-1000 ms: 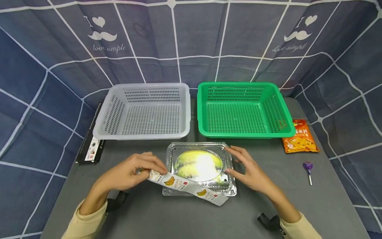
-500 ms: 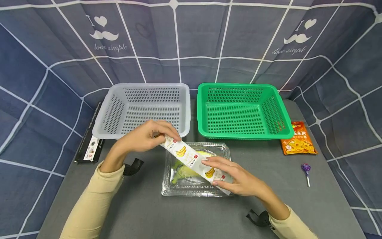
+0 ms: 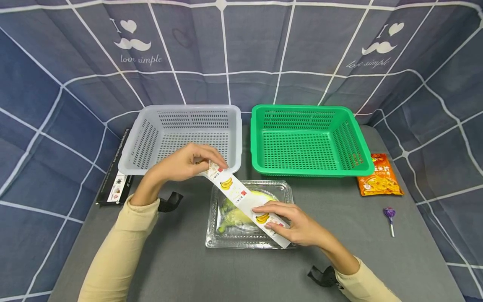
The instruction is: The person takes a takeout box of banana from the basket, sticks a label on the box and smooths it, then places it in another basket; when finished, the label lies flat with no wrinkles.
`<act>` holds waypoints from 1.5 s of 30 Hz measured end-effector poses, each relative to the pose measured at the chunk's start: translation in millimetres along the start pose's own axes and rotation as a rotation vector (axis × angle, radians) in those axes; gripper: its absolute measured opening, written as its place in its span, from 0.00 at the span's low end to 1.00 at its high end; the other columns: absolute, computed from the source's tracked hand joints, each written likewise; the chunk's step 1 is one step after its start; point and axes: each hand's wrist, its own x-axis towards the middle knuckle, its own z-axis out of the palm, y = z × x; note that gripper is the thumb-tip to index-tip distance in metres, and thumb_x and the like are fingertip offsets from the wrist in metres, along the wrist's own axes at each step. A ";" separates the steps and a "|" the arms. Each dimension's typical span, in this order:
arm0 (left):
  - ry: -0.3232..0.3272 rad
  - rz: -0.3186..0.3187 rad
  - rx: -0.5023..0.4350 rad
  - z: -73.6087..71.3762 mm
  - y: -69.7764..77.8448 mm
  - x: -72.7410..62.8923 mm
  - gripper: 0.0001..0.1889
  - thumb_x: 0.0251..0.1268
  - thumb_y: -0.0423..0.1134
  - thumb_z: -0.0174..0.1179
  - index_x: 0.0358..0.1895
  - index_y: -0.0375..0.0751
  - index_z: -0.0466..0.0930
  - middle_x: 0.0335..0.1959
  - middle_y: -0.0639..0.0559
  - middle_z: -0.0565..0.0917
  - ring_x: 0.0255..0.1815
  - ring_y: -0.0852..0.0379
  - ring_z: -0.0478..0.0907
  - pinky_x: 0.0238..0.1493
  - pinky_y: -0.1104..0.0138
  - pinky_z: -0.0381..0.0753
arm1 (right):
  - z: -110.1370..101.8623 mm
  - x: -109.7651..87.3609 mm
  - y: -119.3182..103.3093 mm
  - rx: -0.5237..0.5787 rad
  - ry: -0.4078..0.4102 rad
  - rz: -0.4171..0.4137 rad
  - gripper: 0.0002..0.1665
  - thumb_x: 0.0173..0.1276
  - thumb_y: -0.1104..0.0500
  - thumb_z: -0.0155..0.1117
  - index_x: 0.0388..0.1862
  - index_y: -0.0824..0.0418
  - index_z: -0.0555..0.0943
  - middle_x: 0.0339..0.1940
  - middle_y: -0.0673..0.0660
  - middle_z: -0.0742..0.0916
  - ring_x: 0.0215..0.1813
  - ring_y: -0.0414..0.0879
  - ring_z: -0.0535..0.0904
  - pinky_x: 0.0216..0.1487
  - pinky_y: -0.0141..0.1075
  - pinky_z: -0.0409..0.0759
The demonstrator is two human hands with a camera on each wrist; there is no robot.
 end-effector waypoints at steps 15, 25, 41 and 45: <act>0.363 0.185 0.233 40.3 5.1 7.5 0.11 0.62 0.30 0.65 0.47 0.41 0.86 0.49 0.49 0.85 0.54 0.52 0.79 0.60 0.58 0.74 | -7.4 27.8 6.4 0.221 0.316 0.164 0.32 0.65 0.76 0.59 0.69 0.70 0.69 0.63 0.72 0.77 0.41 0.39 0.82 0.31 0.35 0.84; 0.216 0.297 0.236 83.4 14.6 10.5 0.14 0.64 0.33 0.64 0.52 0.40 0.84 0.61 0.47 0.79 0.63 0.52 0.75 0.64 0.59 0.73 | -8.8 37.9 2.5 0.275 0.355 0.196 0.35 0.65 0.76 0.60 0.72 0.67 0.66 0.60 0.71 0.79 0.42 0.41 0.84 0.29 0.38 0.84; 0.222 0.299 0.176 90.5 9.6 10.7 0.14 0.65 0.31 0.63 0.53 0.37 0.84 0.59 0.47 0.81 0.62 0.52 0.77 0.63 0.62 0.75 | -8.2 44.1 3.0 0.262 0.397 0.170 0.34 0.64 0.77 0.60 0.69 0.69 0.68 0.60 0.71 0.79 0.51 0.39 0.84 0.37 0.36 0.85; 0.223 0.286 0.132 91.3 9.7 10.6 0.15 0.63 0.31 0.64 0.53 0.37 0.84 0.56 0.48 0.81 0.61 0.53 0.76 0.63 0.62 0.74 | -8.2 44.8 1.9 0.267 0.394 0.184 0.33 0.63 0.77 0.61 0.68 0.69 0.69 0.58 0.71 0.80 0.48 0.40 0.84 0.35 0.37 0.85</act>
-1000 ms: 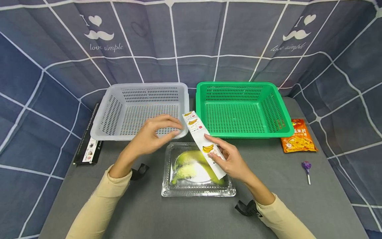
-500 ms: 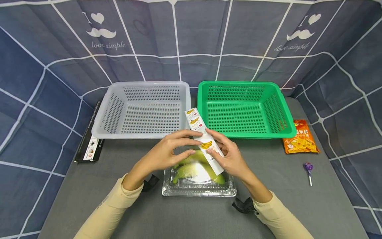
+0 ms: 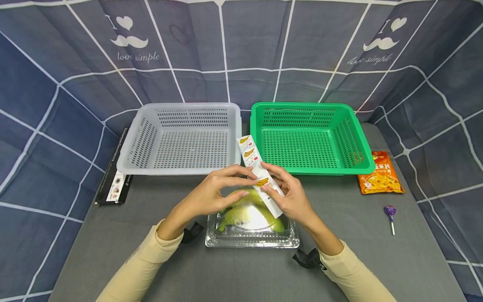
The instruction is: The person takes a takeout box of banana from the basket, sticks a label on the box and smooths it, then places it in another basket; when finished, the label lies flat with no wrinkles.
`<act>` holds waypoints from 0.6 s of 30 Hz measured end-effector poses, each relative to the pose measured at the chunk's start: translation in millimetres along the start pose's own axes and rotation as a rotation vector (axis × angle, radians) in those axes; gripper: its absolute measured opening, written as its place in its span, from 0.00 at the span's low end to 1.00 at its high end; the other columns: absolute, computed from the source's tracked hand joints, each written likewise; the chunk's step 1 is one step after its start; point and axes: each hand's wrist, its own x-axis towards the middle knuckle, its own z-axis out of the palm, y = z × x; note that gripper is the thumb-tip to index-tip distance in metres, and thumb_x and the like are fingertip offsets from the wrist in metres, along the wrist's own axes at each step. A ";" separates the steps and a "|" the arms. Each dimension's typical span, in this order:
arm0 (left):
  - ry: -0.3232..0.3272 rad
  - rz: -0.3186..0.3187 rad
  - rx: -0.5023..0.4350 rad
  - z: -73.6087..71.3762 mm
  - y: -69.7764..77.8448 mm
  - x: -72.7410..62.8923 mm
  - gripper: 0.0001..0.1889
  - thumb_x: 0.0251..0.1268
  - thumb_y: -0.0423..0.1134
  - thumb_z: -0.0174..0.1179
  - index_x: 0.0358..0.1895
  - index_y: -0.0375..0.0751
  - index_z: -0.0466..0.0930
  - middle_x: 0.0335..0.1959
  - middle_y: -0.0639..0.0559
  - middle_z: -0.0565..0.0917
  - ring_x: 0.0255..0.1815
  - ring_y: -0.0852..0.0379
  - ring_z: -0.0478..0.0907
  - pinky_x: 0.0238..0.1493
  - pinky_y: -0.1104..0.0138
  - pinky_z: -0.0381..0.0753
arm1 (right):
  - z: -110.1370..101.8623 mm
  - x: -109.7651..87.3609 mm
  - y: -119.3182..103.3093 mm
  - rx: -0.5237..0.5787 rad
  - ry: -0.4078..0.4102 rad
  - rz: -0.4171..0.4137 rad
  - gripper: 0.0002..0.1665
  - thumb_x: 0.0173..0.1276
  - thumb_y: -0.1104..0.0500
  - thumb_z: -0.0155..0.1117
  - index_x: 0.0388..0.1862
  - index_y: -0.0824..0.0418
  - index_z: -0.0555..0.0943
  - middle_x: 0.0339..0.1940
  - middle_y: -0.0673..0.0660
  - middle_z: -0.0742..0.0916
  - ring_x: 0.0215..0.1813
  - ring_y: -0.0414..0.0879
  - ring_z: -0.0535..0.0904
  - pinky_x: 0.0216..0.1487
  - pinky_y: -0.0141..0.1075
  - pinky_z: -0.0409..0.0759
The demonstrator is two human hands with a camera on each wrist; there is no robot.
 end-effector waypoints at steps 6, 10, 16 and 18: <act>0.005 -0.004 -0.022 1.1 -0.6 0.0 0.16 0.62 0.31 0.65 0.54 0.37 0.84 0.54 0.48 0.81 0.59 0.54 0.76 0.63 0.61 0.74 | 0.3 0.2 -0.6 -0.005 -0.013 0.014 0.33 0.63 0.77 0.61 0.68 0.68 0.69 0.56 0.71 0.81 0.44 0.41 0.85 0.32 0.39 0.85; 0.007 -0.008 -0.018 1.1 -0.6 -0.4 0.17 0.62 0.31 0.65 0.55 0.36 0.83 0.54 0.49 0.81 0.57 0.55 0.77 0.60 0.62 0.75 | 0.6 -0.3 -0.9 -0.021 -0.027 0.013 0.35 0.64 0.75 0.61 0.70 0.66 0.68 0.55 0.71 0.81 0.40 0.42 0.85 0.27 0.40 0.84; 0.000 -0.018 -0.011 1.5 -0.8 -1.3 0.17 0.63 0.32 0.65 0.55 0.36 0.83 0.55 0.48 0.81 0.57 0.55 0.77 0.61 0.62 0.75 | 0.5 -1.6 -1.2 -0.048 -0.041 0.011 0.33 0.66 0.74 0.62 0.70 0.65 0.69 0.56 0.70 0.82 0.33 0.42 0.85 0.23 0.39 0.83; 0.001 -0.015 -0.009 1.7 -1.0 -1.8 0.17 0.62 0.32 0.65 0.55 0.36 0.83 0.55 0.48 0.81 0.58 0.54 0.77 0.62 0.61 0.75 | 0.4 -1.6 -0.8 -0.064 -0.041 0.001 0.32 0.66 0.73 0.62 0.69 0.66 0.70 0.58 0.70 0.81 0.30 0.42 0.84 0.23 0.38 0.82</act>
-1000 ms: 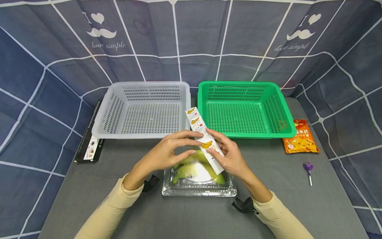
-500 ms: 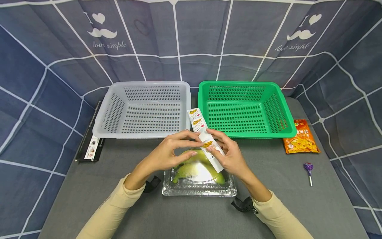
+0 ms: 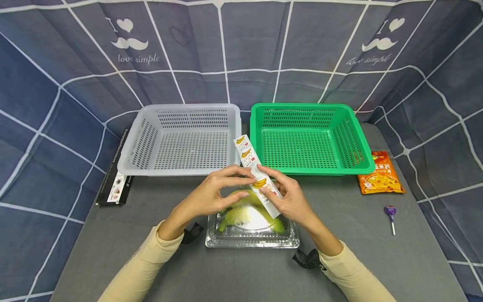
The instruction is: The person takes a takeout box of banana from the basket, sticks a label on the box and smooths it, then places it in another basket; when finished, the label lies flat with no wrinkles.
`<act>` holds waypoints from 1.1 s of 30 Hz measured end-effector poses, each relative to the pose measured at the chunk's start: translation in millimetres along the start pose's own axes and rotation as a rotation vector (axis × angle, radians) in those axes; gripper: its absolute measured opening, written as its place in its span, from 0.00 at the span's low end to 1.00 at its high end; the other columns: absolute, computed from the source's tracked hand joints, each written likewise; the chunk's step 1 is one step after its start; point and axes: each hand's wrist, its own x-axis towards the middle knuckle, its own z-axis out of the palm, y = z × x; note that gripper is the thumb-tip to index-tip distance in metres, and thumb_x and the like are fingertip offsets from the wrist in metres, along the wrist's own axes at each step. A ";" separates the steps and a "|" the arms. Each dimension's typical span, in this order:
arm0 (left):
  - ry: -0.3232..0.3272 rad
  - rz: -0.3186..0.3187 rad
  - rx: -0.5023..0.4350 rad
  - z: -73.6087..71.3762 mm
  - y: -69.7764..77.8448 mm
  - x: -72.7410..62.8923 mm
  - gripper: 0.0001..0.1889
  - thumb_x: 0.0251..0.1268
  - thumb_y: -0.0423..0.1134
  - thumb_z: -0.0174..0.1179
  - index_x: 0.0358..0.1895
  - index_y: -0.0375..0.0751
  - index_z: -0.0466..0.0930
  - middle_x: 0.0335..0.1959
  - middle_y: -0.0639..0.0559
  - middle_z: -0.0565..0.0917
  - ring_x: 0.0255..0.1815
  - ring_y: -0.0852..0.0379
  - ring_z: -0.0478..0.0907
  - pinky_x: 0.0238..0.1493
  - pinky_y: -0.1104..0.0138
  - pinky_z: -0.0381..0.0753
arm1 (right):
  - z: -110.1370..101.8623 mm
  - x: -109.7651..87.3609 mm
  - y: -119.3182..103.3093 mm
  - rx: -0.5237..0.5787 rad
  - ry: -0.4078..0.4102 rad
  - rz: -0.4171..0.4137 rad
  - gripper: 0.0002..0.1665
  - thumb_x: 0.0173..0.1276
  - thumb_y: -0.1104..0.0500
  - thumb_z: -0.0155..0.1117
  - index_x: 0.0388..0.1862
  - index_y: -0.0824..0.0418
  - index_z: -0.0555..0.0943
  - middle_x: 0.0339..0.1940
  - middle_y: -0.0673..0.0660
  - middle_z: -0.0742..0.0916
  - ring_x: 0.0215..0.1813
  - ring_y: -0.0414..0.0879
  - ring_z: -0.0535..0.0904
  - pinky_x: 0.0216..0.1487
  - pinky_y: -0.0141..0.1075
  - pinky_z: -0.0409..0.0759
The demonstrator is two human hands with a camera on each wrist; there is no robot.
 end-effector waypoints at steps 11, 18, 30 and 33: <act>0.034 -0.005 0.007 0.9 -3.2 -4.0 0.18 0.60 0.31 0.67 0.55 0.36 0.83 0.56 0.47 0.81 0.69 0.47 0.70 0.72 0.57 0.64 | 2.9 2.8 3.5 0.053 0.023 -0.103 0.32 0.62 0.79 0.60 0.67 0.75 0.70 0.68 0.70 0.72 0.53 0.40 0.82 0.44 0.32 0.84; 0.057 0.015 -0.044 0.6 -4.0 -3.4 0.18 0.59 0.29 0.66 0.54 0.35 0.83 0.56 0.45 0.81 0.65 0.47 0.74 0.69 0.58 0.69 | 2.0 4.0 4.0 0.096 0.035 -0.147 0.34 0.62 0.81 0.59 0.69 0.77 0.66 0.71 0.72 0.67 0.51 0.39 0.82 0.46 0.30 0.83; 0.117 0.010 -0.327 -12.1 7.1 -12.9 0.18 0.58 0.21 0.63 0.53 0.30 0.82 0.52 0.39 0.81 0.56 0.50 0.77 0.55 0.65 0.79 | -9.2 8.9 9.1 0.217 0.130 -0.220 0.32 0.70 0.68 0.59 0.68 0.80 0.63 0.70 0.60 0.69 0.49 0.41 0.81 0.51 0.29 0.80; 0.130 0.017 -0.395 -17.5 8.5 -19.1 0.17 0.59 0.20 0.61 0.53 0.28 0.82 0.52 0.38 0.80 0.55 0.50 0.77 0.51 0.66 0.80 | -13.7 9.6 10.6 0.251 0.128 -0.245 0.33 0.70 0.66 0.60 0.67 0.82 0.63 0.70 0.60 0.70 0.50 0.42 0.83 0.53 0.32 0.81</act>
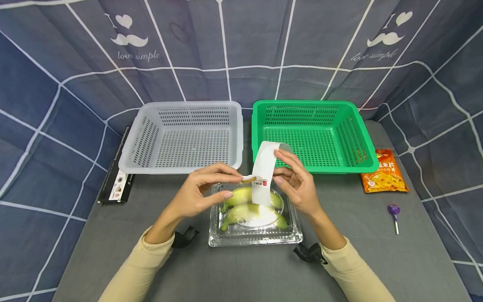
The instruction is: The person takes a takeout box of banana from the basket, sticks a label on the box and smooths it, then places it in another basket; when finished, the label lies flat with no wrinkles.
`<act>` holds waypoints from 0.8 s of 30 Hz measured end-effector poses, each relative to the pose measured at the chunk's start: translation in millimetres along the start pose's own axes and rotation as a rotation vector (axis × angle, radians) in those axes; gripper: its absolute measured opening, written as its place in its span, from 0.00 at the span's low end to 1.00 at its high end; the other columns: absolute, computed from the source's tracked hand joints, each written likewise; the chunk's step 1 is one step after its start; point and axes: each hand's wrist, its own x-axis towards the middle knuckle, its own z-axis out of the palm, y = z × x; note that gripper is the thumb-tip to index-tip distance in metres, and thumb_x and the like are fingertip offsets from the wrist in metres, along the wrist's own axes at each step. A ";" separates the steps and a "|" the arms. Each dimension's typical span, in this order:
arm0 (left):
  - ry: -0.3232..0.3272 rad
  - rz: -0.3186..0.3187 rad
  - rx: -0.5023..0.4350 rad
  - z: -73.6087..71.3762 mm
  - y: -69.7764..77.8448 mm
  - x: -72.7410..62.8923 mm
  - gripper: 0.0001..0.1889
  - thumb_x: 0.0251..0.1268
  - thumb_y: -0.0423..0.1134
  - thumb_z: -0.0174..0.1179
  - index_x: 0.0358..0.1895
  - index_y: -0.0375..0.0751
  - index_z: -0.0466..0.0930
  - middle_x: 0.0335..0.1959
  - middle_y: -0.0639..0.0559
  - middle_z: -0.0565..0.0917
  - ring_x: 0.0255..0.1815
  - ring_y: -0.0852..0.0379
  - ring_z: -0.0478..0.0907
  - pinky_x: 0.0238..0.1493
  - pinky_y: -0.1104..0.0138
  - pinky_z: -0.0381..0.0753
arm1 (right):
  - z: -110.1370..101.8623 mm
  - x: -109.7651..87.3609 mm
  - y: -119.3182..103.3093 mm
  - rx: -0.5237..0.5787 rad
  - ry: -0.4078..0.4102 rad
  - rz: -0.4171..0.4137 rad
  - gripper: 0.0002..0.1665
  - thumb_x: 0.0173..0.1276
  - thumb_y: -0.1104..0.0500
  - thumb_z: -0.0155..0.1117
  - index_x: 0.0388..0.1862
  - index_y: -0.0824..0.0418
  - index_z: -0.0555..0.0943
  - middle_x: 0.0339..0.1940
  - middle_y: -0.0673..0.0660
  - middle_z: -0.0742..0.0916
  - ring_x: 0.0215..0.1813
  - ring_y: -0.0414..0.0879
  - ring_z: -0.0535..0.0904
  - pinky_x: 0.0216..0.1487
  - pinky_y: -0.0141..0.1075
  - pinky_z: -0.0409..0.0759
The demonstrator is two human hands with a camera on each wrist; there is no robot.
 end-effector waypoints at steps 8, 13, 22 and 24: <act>0.012 0.018 -0.144 -7.7 -0.4 -9.9 0.15 0.64 0.24 0.60 0.53 0.28 0.82 0.53 0.47 0.80 0.49 0.52 0.80 0.48 0.67 0.82 | -11.9 0.4 0.4 0.034 0.031 -0.016 0.30 0.66 0.76 0.55 0.66 0.82 0.64 0.68 0.61 0.71 0.53 0.45 0.82 0.52 0.38 0.82; -0.113 -0.110 -0.256 -8.8 -7.6 -12.9 0.14 0.67 0.25 0.57 0.54 0.23 0.79 0.54 0.41 0.78 0.49 0.47 0.82 0.48 0.59 0.84 | -17.5 -0.9 -1.7 0.015 0.060 -0.005 0.30 0.65 0.74 0.59 0.65 0.82 0.65 0.67 0.59 0.72 0.54 0.45 0.80 0.54 0.35 0.80; -0.298 -0.407 -0.079 -0.2 -41.4 -13.3 0.13 0.68 0.31 0.59 0.54 0.34 0.83 0.52 0.45 0.82 0.54 0.53 0.78 0.50 0.63 0.82 | -19.3 -2.4 -1.9 0.031 0.070 0.065 0.33 0.60 0.79 0.60 0.65 0.82 0.65 0.66 0.58 0.71 0.42 0.40 0.80 0.45 0.27 0.81; -0.314 -0.417 -0.003 1.5 -43.3 -11.4 0.13 0.68 0.33 0.60 0.53 0.38 0.84 0.51 0.48 0.82 0.52 0.55 0.78 0.49 0.64 0.82 | -19.8 -3.4 -1.6 0.022 0.072 0.067 0.32 0.59 0.80 0.59 0.64 0.83 0.66 0.66 0.58 0.72 0.42 0.40 0.79 0.45 0.27 0.80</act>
